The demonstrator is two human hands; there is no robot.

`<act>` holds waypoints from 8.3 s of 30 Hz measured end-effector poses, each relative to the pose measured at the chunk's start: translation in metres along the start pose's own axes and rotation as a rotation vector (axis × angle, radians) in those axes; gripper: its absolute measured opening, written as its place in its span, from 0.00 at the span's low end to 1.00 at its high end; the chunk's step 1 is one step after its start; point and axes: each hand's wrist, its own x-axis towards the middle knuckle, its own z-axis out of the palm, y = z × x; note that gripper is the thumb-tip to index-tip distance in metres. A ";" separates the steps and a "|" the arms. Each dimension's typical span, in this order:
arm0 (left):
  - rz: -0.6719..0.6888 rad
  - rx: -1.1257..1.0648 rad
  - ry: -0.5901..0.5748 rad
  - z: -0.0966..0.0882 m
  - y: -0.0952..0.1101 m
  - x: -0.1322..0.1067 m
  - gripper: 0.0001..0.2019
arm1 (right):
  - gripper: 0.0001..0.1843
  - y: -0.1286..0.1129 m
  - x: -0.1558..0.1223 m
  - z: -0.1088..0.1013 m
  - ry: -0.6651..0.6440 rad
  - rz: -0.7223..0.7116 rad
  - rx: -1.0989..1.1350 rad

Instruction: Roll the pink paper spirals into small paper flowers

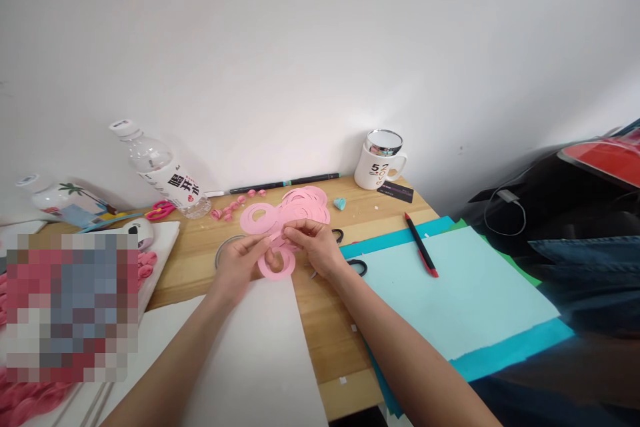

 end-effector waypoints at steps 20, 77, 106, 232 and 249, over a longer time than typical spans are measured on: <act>0.017 0.061 0.027 -0.002 -0.001 0.001 0.13 | 0.10 0.001 0.000 0.000 0.022 -0.011 -0.014; 0.049 0.090 0.069 0.001 -0.004 0.000 0.12 | 0.11 0.006 0.005 -0.003 -0.052 -0.109 -0.071; 0.091 0.050 0.081 -0.006 -0.003 0.002 0.10 | 0.10 0.003 0.003 0.001 -0.057 -0.104 0.018; 0.032 -0.065 0.044 -0.002 0.003 -0.002 0.13 | 0.09 -0.004 -0.006 0.006 -0.128 -0.259 -0.209; 0.047 0.041 0.015 0.004 0.002 -0.005 0.13 | 0.11 -0.004 -0.007 0.008 -0.107 -0.307 -0.205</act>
